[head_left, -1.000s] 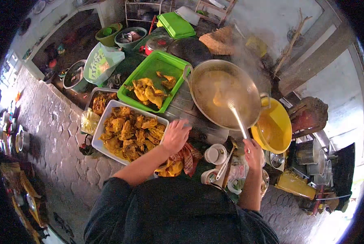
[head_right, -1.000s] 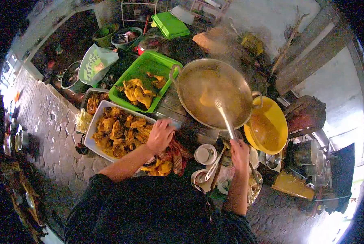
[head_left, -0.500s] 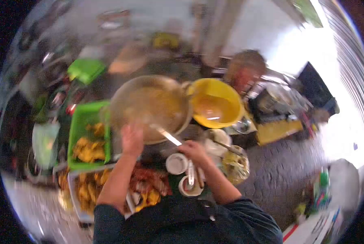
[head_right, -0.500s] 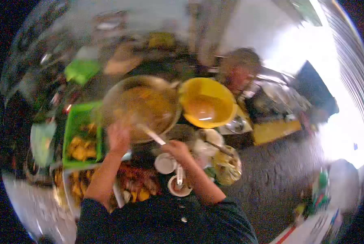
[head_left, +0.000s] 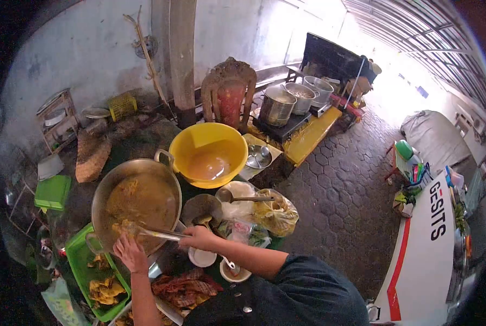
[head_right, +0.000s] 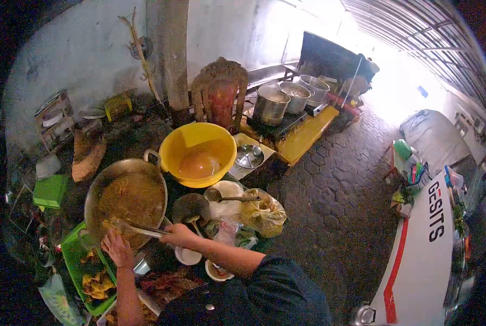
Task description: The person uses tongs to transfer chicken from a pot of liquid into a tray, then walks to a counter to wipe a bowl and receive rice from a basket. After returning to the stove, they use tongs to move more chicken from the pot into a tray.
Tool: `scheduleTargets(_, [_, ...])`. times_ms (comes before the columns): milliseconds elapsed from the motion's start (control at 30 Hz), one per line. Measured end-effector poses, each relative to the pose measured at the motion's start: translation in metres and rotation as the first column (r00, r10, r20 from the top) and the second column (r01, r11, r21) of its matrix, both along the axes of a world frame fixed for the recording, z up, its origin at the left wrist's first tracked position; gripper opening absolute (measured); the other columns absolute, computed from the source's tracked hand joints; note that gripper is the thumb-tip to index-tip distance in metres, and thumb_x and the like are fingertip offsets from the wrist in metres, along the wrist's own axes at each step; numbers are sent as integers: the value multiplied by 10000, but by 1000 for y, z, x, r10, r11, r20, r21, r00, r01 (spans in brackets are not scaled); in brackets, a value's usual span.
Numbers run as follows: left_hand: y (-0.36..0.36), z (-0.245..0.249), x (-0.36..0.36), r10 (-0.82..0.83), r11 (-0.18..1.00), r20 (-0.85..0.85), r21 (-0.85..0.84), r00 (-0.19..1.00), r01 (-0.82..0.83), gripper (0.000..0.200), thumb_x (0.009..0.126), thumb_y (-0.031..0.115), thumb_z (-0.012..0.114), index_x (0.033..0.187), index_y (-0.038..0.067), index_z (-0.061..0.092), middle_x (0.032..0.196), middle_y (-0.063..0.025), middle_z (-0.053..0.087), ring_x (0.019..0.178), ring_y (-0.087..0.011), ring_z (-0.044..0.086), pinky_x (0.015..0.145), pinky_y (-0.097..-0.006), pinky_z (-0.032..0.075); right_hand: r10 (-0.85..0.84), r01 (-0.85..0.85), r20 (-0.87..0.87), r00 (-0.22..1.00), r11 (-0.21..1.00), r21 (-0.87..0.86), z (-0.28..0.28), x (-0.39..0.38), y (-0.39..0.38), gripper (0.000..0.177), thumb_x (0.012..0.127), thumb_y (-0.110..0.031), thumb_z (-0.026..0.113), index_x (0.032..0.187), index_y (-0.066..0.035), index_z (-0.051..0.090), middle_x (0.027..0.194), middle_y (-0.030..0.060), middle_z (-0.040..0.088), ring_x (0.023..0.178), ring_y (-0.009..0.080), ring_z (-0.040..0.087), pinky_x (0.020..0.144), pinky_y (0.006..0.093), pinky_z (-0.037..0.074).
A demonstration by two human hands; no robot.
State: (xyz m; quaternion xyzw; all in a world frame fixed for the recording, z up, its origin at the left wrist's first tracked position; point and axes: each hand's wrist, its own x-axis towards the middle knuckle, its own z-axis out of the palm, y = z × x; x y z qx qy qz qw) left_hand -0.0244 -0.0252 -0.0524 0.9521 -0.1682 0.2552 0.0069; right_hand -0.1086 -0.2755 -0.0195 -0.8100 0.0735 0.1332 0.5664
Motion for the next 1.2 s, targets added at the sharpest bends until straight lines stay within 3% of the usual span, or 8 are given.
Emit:
scheduleTargets(300, [8, 17, -17, -7, 985, 117, -169, 993, 27, 348, 823, 242, 588, 1137, 95, 559, 1278, -83, 425, 1087, -330, 434, 964, -473, 300, 64, -54, 65, 996, 988, -147, -10, 10, 2, 420, 752, -436, 672, 986, -86, 674, 904, 105, 664, 821, 173, 614, 730, 333, 490])
scheduleTargets(367, [4, 34, -42, 176, 976, -70, -115, 982, -184, 390, 807, 290, 600, 1151, 112, 549, 1225, -90, 461, 1067, -328, 445, 917, -469, 312, 73, -81, -51, 996, 979, -186, -9, 17, 0, 371, 756, -373, 689, 982, -78, 676, 936, 75, 676, 825, 165, 625, 727, 332, 501])
scheduleTargets(400, [14, 8, -49, 70, 932, -118, -346, 991, -107, 405, 799, 321, 607, 1131, 97, 550, 1204, -99, 471, 1049, -325, 454, 891, -462, 322, 57, -30, 73, 996, 945, -326, -5, 15, 2, 327, 775, -320, 678, 959, -50, 670, 888, 61, 682, 788, 145, 624, 703, 311, 504])
scheduleTargets(467, [20, -32, -80, -62, 689, -191, -718, 980, -96, 373, 793, 309, 610, 1099, 102, 568, 1173, -105, 484, 1031, -326, 467, 878, -478, 329, 123, -131, 232, 965, 991, 21, -30, 17, -10, 330, 803, -276, 660, 975, 5, 634, 834, 49, 660, 727, 124, 591, 641, 292, 485])
scheduleTargets(500, [20, -10, -109, -25, 827, -194, -556, 981, -89, 346, 788, 283, 615, 1084, 107, 575, 1166, -103, 485, 1023, -327, 466, 878, -487, 328, 7, -6, -108, 994, 1000, 11, 16, 8, 2, 305, 810, -253, 658, 972, 4, 631, 774, 35, 623, 673, 89, 549, 578, 271, 453])
scheduleTargets(600, [19, -9, -170, -6, 896, -289, -426, 957, -123, 212, 808, 226, 589, 980, 101, 596, 1183, -96, 465, 1077, -332, 424, 894, -478, 358, -61, 95, -119, 991, 948, 302, 0, 10, -1, 218, 822, -233, 646, 867, -23, 612, 616, -26, 511, 492, 44, 403, 422, 219, 314])
scheduleTargets(1000, [51, -85, -264, 5, 895, -334, -419, 943, -153, 135, 810, 174, 588, 901, 77, 608, 1125, -93, 482, 1000, -293, 459, 854, -434, 368, 100, -57, -97, 990, 924, 377, 48, 26, 116, 263, 769, -264, 690, 726, -74, 514, 535, -26, 431, 363, 54, 332, 320, 218, 196])
scheduleTargets(1200, [63, -70, -269, 63, 866, -316, -454, 947, -209, 166, 780, 169, 613, 921, 83, 617, 1122, -78, 484, 1007, -271, 466, 871, -424, 364, 83, -93, 118, 990, 992, 87, 42, 55, 161, 297, 771, -298, 684, 836, -20, 601, 566, -11, 448, 477, 80, 389, 428, 266, 285])
